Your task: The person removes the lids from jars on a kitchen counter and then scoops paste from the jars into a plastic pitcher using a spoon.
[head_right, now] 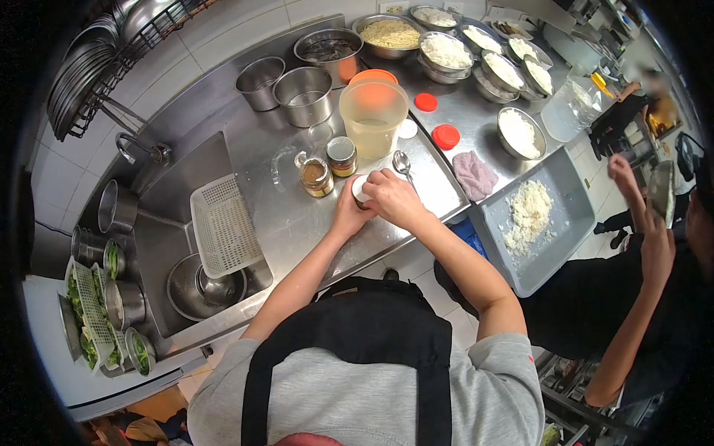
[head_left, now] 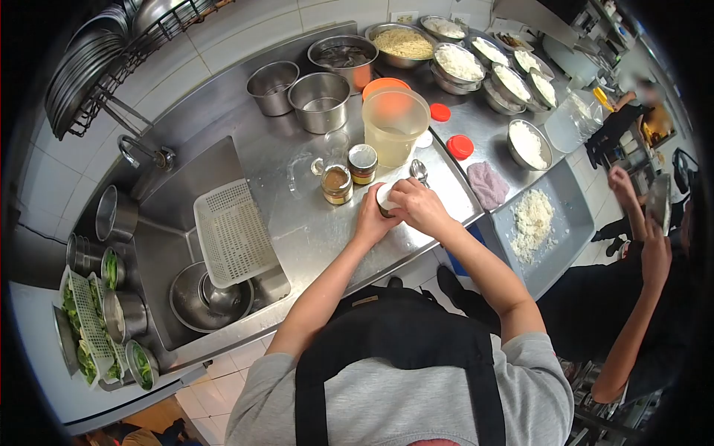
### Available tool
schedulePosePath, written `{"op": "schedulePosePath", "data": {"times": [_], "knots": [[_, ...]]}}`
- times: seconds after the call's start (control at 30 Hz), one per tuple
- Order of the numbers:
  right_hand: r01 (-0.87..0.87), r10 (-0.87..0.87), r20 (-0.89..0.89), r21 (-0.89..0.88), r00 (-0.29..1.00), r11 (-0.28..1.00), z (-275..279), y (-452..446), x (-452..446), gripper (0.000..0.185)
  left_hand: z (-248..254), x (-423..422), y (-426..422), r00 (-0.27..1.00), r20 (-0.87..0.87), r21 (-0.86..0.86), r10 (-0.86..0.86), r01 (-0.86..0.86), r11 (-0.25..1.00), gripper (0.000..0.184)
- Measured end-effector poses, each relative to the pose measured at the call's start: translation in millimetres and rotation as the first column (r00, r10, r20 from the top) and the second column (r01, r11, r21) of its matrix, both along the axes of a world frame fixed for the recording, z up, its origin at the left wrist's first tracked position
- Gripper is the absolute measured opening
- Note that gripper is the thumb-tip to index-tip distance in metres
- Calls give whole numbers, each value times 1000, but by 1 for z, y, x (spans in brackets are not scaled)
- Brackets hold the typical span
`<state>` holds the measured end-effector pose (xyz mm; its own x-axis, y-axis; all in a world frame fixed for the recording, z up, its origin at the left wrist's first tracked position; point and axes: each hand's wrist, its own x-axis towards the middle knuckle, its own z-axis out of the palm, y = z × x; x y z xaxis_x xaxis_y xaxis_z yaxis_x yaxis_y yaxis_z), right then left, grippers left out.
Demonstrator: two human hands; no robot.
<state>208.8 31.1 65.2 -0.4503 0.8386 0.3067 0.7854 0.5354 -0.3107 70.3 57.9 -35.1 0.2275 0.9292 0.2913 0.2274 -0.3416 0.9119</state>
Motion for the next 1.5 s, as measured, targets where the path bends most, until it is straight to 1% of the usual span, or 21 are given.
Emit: {"op": "schedulePosePath", "data": {"times": [0.23,0.3,0.37,0.4,0.47,0.57,0.63,0.67,0.77,0.83,0.87,0.97,1.1,1.17,1.2,1.3,1.37,1.4,1.43,1.47,1.5], "knots": [[45,-46,11,51,999,998,-3,6,4,7,2,1,-3,999,-26,24,20,-19,1000,75],[159,-112,-318,125,941,979,-17,17,18,4,0,1,-1,1000,-17,6,14,-14,1000,74],[354,-302,-647,-53,700,934,-18,28,41,9,-6,0,0,1000,5,-16,-21,21,1000,82],[409,-265,-586,126,766,904,-21,42,67,5,-5,-1,0,1000,3,-31,-19,19,999,82],[567,-577,-621,-246,530,786,-32,73,100,11,-2,-2,-3,1000,1,-50,-12,12,999,83],[557,-695,-617,-451,370,697,-58,124,113,18,3,-2,-2,999,-38,-34,-11,10,999,83],[579,-717,-472,-428,512,694,-68,149,117,23,5,-2,-3,999,-52,-86,8,-13,996,78],[730,-670,-369,36,645,683,-75,154,115,25,5,-3,-2,999,-32,-110,-12,8,994,79],[640,-629,-357,-102,691,761,-56,125,101,26,7,-3,-3,998,-59,-92,-6,0,996,79],[612,-628,74,-334,775,716,-63,91,95,37,6,-3,-3,998,-58,-87,-7,2,996,78],[637,-595,228,-298,771,711,-53,64,77,37,4,-2,-2,999,-39,-82,-4,0,997,78],[625,-607,169,-331,777,707,-85,41,71,31,3,-2,-1,1000,-18,-95,-19,18,995,80],[461,-526,-131,-337,841,821,-87,33,74,18,1,-6,9,995,-43,-80,-88,84,993,77],[139,-536,-607,-576,587,805,-59,19,64,9,3,-10,17,990,-9,-116,-141,139,983,77],[60,-548,-651,-614,525,787,-36,10,55,8,12,-13,19,979,28,-164,-204,206,965,77],[170,-513,-543,-558,665,812,-19,3,44,25,16,-16,22,947,68,-217,-313,320,922,85],[232,-552,-472,-578,687,782,-10,-1,34,34,11,-13,18,965,93,-140,-243,255,957,96],[248,-532,-487,-532,693,810,-9,-2,32,32,13,-17,15,975,-38,-96,-217,213,972,105],[261,-510,-499,-485,701,834,-4,-3,29,31,9,-24,14,969,17,-160,-245,245,956,107],[305,-519,-490,-452,700,838,2,-6,29,29,42,-39,9,946,-213,-113,-244,225,968,101],[348,-533,-481,-424,696,836,6,-8,29,28,34,-52,21,940,-252,56,-230,251,966,87]]}}
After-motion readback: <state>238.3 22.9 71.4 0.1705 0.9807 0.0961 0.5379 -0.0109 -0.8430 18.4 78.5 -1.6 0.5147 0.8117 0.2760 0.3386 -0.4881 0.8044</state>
